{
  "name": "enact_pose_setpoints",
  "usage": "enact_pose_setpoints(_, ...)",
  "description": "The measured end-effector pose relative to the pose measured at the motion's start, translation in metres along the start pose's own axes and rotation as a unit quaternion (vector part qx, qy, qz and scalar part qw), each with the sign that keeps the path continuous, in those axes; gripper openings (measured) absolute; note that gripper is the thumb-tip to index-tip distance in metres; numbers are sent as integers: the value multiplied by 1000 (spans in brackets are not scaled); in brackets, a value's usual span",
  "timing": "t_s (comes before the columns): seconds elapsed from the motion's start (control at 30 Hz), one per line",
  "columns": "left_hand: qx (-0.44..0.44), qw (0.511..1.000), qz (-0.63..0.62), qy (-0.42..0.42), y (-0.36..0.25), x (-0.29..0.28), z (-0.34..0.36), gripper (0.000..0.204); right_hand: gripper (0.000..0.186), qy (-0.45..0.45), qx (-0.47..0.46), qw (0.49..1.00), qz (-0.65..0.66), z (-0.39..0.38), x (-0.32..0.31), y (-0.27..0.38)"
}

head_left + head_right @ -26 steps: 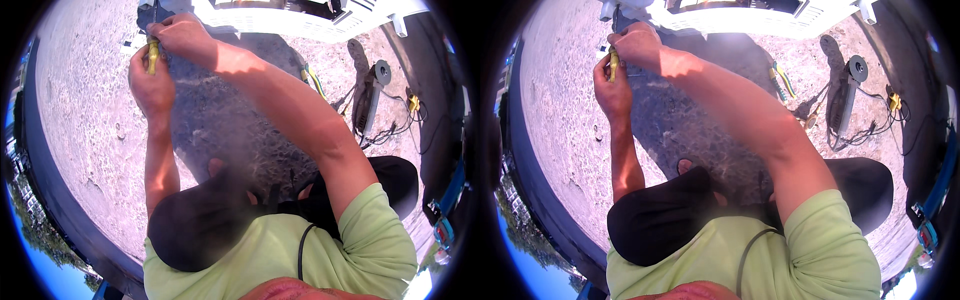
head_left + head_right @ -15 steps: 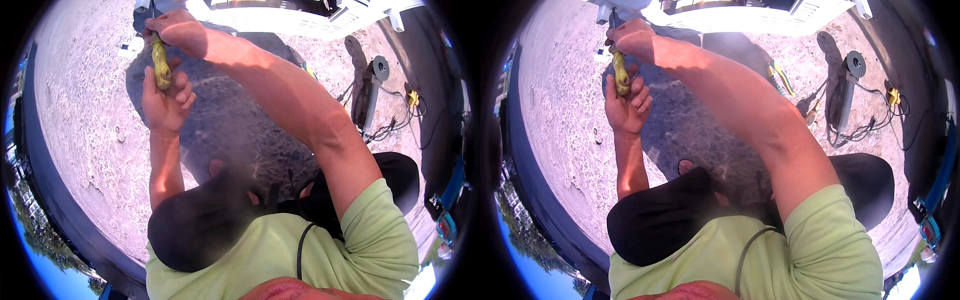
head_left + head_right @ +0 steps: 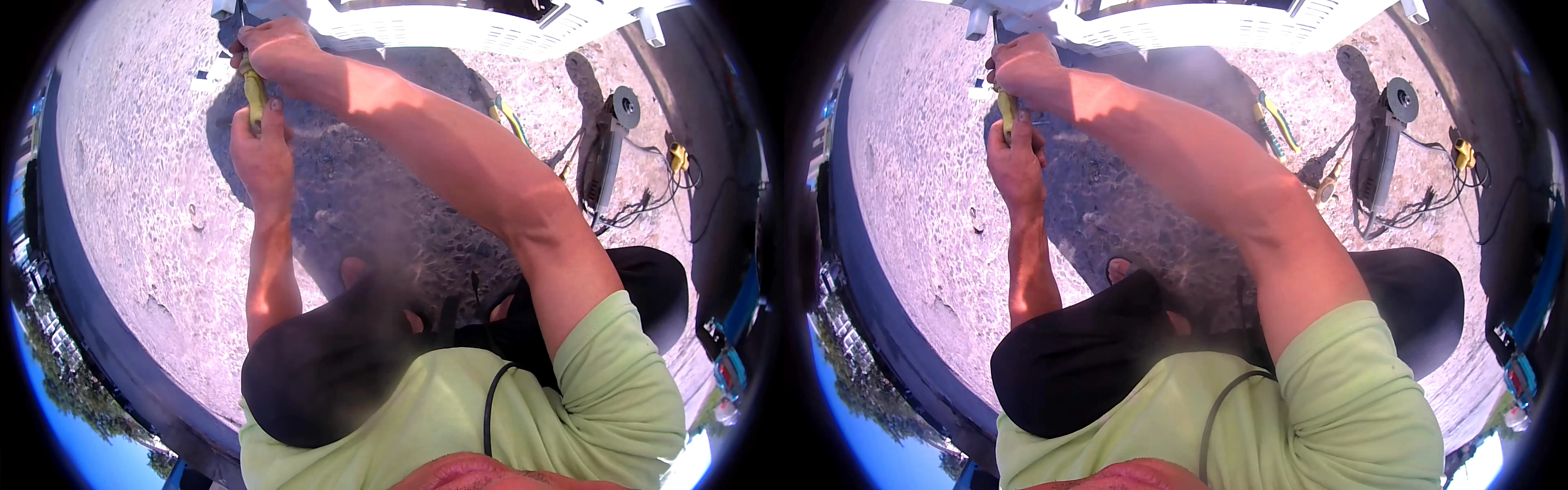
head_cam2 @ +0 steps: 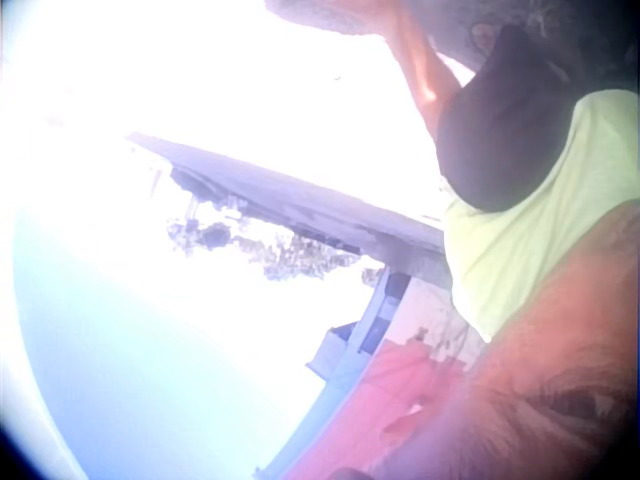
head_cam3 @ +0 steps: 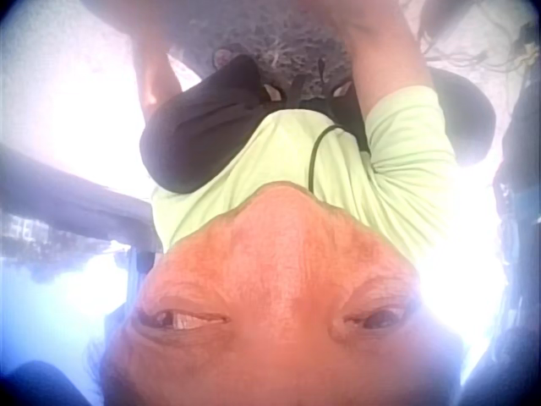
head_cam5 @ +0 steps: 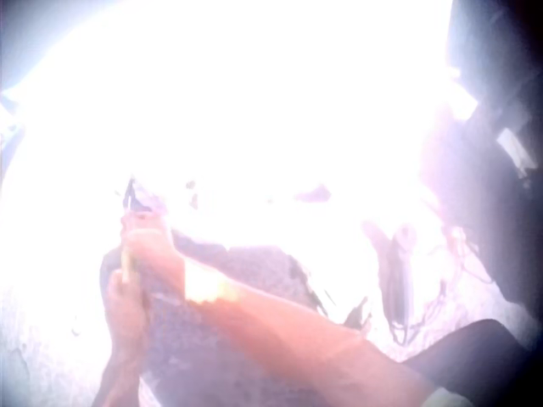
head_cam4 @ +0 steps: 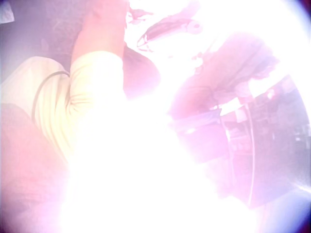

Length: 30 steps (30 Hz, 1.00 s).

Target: The person unscrews multiple screws from a plastic cover on a white machine using a screwdriver and then pulls the cover off.

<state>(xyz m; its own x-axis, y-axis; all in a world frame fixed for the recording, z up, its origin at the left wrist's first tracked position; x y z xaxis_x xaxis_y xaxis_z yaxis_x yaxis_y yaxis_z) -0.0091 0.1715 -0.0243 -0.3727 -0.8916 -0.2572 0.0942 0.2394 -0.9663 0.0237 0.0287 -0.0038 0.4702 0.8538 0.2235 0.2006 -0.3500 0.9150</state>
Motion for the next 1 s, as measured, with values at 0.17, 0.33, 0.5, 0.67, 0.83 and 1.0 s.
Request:
enact_pose_setpoints(0.17, -183, 823, -520, 138, -13, 11, -8, 56, 32, -15, -157, 985, -72, 49, -1, -37)
enact_pose_setpoints(0.33, -179, 879, -432, 97, 0, -22, -2, 43, 33, 45, -6, 999, 30, -20, 4, 11)
enact_pose_setpoints(0.5, 23, 998, -52, -25, -2, 11, 1, 23, 33, -14, -85, 996, -14, 29, -9, -19)
enact_pose_setpoints(0.67, -142, 898, -410, 75, -7, -1, -4, 27, 33, 23, -12, 999, 41, 6, 2, 0)
enact_pose_setpoints(0.83, -168, 870, -449, 115, -11, 5, 1, 28, 31, 17, -98, 995, -9, 27, -6, -12)
enact_pose_setpoints(1.0, -8, 995, -93, -20, -2, 0, 1, 31, 31, 29, -28, 999, 29, 8, -2, 2)
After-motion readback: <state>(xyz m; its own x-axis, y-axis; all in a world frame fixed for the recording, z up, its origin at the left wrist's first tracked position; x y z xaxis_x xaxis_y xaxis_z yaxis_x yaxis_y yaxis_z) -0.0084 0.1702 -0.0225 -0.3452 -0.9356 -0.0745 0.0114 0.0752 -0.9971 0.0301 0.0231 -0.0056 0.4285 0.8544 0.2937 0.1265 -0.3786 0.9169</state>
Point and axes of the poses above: each hand's wrist, its own z-axis towards the middle knuckle, its own x-axis out of the palm, y = z × x, the point moved 1 cm from there along z, towards the middle knuckle, and after that the axes turned 11 degrees about -z, right-handed, at the moved point
